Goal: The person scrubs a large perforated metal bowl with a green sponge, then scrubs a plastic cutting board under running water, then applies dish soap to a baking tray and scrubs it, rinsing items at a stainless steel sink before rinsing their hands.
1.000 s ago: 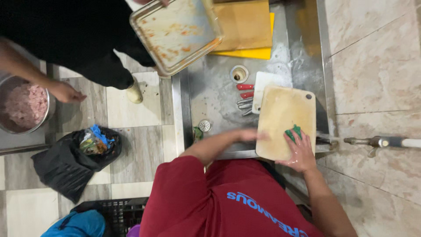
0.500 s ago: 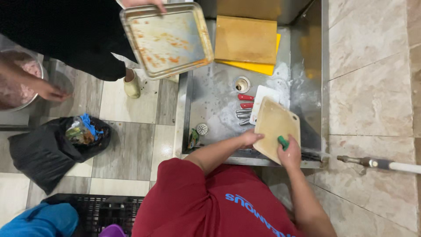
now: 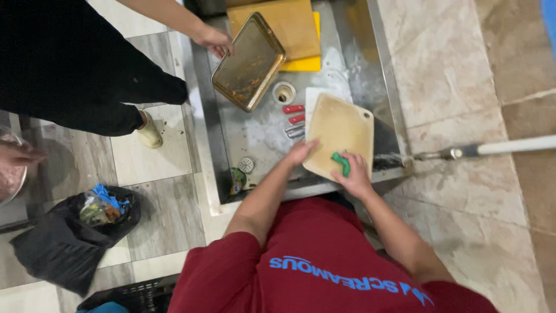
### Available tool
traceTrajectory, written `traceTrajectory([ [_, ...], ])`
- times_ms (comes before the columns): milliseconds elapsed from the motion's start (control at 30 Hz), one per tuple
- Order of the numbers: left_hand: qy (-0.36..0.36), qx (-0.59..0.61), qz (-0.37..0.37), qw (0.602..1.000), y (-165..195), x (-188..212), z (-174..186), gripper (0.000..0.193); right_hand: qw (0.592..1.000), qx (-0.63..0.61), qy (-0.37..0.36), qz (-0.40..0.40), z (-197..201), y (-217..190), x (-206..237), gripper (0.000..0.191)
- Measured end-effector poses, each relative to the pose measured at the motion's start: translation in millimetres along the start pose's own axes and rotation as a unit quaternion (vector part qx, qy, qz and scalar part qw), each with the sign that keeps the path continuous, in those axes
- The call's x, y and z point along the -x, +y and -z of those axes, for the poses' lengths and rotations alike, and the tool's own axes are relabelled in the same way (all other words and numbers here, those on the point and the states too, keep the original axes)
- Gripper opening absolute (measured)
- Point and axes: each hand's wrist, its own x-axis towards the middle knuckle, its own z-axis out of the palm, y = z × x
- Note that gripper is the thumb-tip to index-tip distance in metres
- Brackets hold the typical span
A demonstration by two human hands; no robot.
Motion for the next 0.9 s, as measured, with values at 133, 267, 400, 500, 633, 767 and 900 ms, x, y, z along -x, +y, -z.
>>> traceTrajectory([
  [133, -0.096, 0.377, 0.01, 0.921, 8, 13, -16, 0.07, 0.983, -0.109, 0.067, -0.131, -14, 31, 1, 0.046],
  [267, -0.097, 0.423, -0.127, 0.892, 42, 32, -64, 0.085, 0.931, -0.301, 0.093, -0.187, -27, 56, -8, 0.057],
  [400, 0.049, 0.072, -0.171, 0.981, 64, 28, -101, 0.085, 0.891, -0.436, 0.04, -0.123, -42, 60, -3, 0.063],
  [500, 0.09, -0.017, -0.107, 0.99, 63, 11, -114, 0.074, 0.919, -0.39, 0.028, -0.05, -47, 64, 2, 0.063],
  [633, 0.186, -0.031, 0.055, 0.981, 59, -2, -129, 0.043, 0.966, -0.238, -0.093, -0.041, -22, 82, -10, 0.069],
  [767, 0.22, 0.177, 0.102, 0.954, 51, 9, -113, 0.036, 0.97, -0.202, -0.106, 0.087, 19, 81, -41, 0.071],
  [900, 0.153, 0.335, 0.037, 0.929, 48, 61, -80, 0.042, 0.964, -0.164, -0.055, 0.203, 40, 61, -55, 0.062],
])
